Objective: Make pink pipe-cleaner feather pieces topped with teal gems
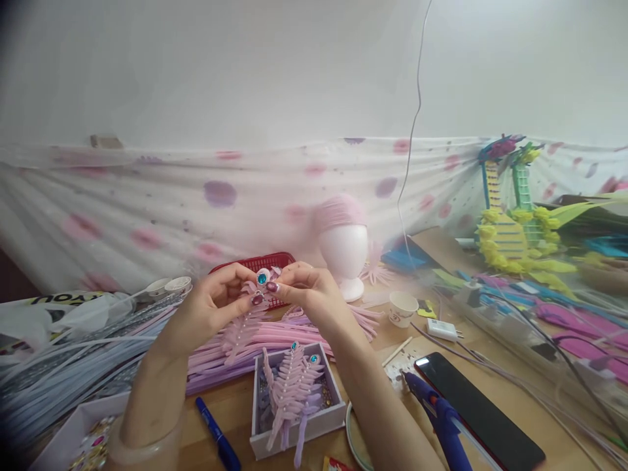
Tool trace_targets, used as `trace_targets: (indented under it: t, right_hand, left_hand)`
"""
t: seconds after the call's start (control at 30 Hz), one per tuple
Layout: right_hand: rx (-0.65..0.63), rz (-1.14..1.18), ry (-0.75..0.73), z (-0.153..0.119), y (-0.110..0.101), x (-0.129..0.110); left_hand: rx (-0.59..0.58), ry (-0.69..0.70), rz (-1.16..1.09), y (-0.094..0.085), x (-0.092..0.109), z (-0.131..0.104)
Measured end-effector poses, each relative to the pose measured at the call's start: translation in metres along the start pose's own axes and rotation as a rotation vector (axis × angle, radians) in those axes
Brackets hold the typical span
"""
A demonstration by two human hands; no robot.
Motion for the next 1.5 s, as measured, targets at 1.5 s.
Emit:
trace_targets:
  t: [1.5]
  right_hand:
    - [-0.040, -0.220, -0.120, -0.005, -0.015, -0.021]
  left_hand:
    - [0.123, 0.061, -0.050, 0.011, 0.001, 0.002]
Point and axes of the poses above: each hand's wrist, its own z-axis towards the middle knuckle, its own y-axis out of the palm, x = y × z, the point moved 10 cm from there along z, towards the middle knuckle, and after that the axes turned 11 degrees about -z, right-handed, at the moved point
